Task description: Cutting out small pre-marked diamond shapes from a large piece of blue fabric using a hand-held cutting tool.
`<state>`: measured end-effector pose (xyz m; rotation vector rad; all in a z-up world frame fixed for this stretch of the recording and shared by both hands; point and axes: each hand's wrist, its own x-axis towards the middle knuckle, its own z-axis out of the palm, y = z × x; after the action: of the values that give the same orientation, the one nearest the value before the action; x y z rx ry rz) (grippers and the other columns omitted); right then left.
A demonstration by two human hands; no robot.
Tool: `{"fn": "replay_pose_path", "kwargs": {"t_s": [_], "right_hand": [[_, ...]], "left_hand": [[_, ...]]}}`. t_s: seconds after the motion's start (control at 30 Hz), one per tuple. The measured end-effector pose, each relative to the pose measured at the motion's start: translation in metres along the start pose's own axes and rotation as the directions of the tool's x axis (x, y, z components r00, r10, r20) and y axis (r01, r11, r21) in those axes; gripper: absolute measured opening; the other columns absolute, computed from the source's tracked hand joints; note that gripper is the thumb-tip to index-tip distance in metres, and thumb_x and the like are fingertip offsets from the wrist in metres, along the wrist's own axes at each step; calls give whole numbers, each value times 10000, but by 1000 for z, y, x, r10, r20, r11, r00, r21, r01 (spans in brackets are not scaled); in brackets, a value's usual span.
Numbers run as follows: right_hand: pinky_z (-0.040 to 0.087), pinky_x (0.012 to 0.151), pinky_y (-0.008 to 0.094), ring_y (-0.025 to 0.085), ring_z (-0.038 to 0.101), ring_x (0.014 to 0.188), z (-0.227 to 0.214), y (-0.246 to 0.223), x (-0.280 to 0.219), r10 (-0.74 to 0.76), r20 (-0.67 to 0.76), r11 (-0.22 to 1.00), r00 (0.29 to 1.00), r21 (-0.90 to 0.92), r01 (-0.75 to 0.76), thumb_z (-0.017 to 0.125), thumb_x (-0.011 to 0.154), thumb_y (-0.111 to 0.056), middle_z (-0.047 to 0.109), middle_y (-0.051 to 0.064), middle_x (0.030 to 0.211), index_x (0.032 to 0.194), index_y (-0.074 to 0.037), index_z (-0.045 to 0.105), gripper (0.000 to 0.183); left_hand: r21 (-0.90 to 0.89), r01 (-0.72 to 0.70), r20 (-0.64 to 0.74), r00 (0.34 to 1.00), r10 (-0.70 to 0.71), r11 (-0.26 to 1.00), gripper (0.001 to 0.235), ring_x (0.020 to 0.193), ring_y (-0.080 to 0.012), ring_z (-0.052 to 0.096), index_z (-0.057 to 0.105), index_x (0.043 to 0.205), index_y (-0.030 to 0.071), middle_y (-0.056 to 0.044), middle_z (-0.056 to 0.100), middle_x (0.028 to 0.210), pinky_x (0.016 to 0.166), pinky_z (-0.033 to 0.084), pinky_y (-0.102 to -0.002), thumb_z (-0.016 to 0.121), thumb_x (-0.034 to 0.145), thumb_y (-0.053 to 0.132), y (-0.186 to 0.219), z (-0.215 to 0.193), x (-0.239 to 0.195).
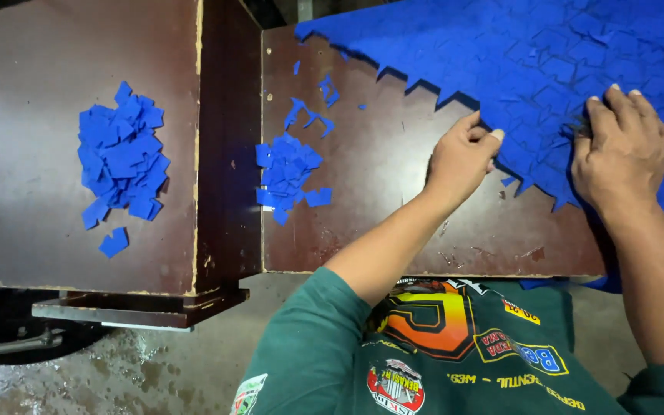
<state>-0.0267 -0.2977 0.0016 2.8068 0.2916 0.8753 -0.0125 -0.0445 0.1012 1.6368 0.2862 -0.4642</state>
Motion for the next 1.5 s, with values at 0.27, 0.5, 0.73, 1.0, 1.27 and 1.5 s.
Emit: {"fn": "replay_pose_path", "kwargs": {"t_s": [0.27,0.5,0.73,1.0,1.27,1.5], "right_hand": [[512,1016,471,368,644,1348,4,13,-4,48,6,999,999,20,-48,721,1045,-245,729,161,1517,1420,-47,816,434],[511,1176,472,437,628,1318,12,14,-6,33,-18,995,999,95,-31,766,1045,-132,715,232,1494,1403,46,825,405],[519,1074,468,381,640,1355,6,12,-1,38,13,999,999,10,-38,700,1085,-215,710,171,1535,1442,-30,803,415],[527,1067,461,366,622,1364,5,13,-1,65,72,997,995,35,-67,722,1000,-202,715,143,1540,1422,-37,812,463],[480,1260,477,462,638,1295,-1,10,5,-8,-10,986,1000,164,9,717,1070,-51,718,289,1450,1379,102,797,354],[546,976,408,253,695,1391,-6,1,5,17,44,999,999,-37,-15,720,907,-299,754,34,1542,1393,-191,799,504]], "left_hand": [[895,108,-345,781,521,432,999,1542,-479,198,378,1546,67,-250,189,1676,1218,199,-654,761,794,602,-52,-88,47],[848,281,-430,861,272,450,1094,1550,-484,-1,174,1613,21,-319,36,1670,1233,34,-619,439,903,812,-37,-125,82],[903,187,-348,848,400,388,1064,1556,-448,83,229,1608,30,-285,107,1674,1240,96,-600,438,917,812,-33,-154,166],[802,-22,-424,682,595,597,652,1525,-479,273,404,1534,10,-257,286,1650,1226,259,-606,431,1037,431,-43,-147,98],[936,119,-276,832,481,331,1052,1555,-469,130,298,1579,14,-265,153,1681,1204,173,-662,574,875,745,-72,-100,66],[862,206,-395,847,357,464,1008,1570,-412,18,211,1605,-7,-211,90,1702,1241,24,-627,388,943,732,-1,-156,186]]}}
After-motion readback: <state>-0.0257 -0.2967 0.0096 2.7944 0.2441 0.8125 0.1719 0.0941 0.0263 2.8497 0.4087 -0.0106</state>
